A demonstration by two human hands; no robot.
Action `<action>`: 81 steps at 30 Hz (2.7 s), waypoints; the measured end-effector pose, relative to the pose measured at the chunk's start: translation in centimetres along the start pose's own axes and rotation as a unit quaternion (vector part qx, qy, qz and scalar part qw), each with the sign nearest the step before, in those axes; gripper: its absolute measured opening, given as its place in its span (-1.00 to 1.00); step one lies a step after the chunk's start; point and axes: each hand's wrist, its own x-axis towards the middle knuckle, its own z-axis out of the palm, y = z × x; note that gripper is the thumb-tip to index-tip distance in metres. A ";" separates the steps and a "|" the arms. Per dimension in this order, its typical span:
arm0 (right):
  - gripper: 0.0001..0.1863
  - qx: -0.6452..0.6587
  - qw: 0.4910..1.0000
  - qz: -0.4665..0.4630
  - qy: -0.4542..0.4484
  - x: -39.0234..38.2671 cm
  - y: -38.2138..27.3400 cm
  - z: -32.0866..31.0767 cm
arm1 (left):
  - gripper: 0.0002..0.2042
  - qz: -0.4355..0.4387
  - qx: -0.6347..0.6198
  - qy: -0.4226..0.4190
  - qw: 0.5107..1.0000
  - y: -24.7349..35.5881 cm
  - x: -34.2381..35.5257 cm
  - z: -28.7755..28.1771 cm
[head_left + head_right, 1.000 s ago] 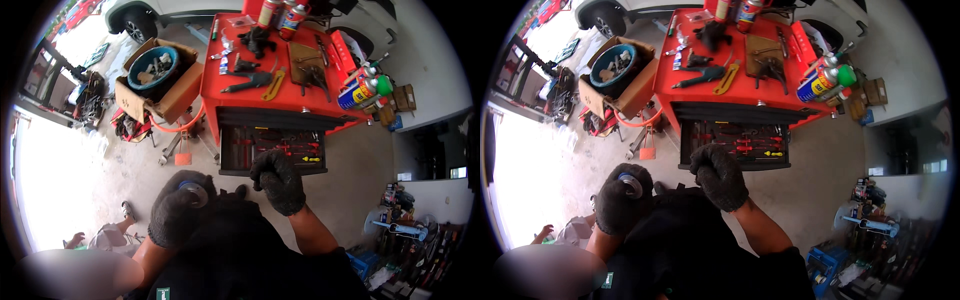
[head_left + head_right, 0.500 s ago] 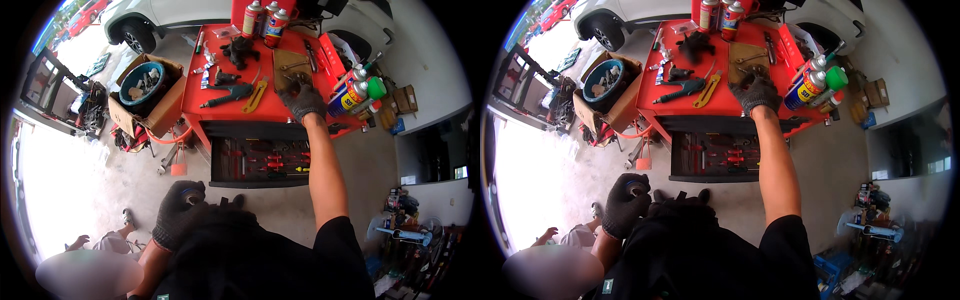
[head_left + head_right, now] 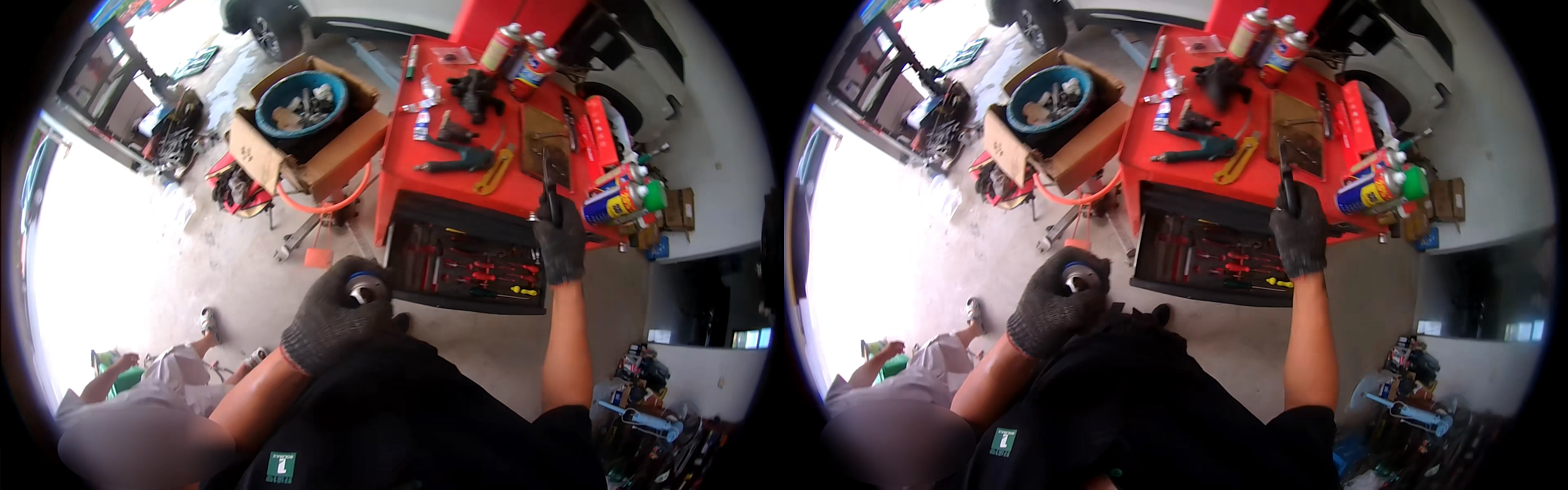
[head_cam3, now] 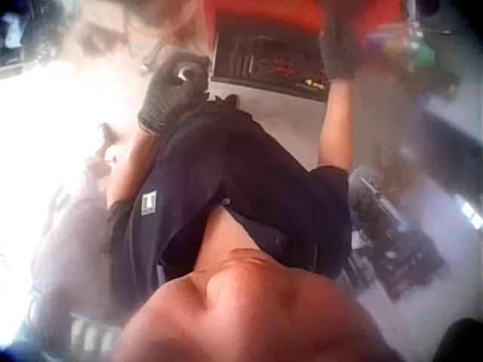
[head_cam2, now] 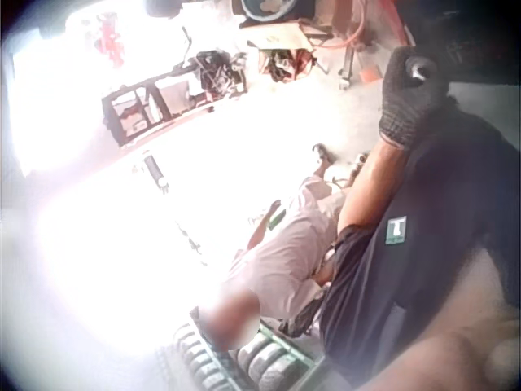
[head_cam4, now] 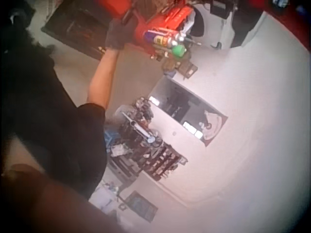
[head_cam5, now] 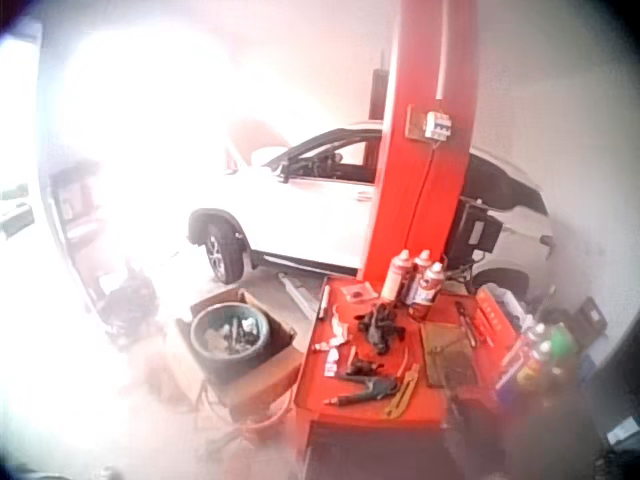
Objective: The person uses pliers to work on a small circular mechanical component, then places it into a tool chest drawer and retrieves another similar part.
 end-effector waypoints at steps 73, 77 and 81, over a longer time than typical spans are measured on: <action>-0.72 -0.104 0.895 -0.295 -0.319 -13.5 -17.6 4.1 | -0.32 0.342 0.150 -0.078 0.924 2.4 -4.3 -2.2; -0.69 -0.261 0.856 -0.353 -0.273 -12.8 -19.1 3.1 | -0.40 0.268 0.142 -0.112 0.946 4.4 -4.3 -2.6; -0.67 -0.332 0.814 -0.415 -0.236 -12.6 -20.0 2.5 | -0.41 0.185 0.107 -0.132 0.968 4.8 -4.6 -2.7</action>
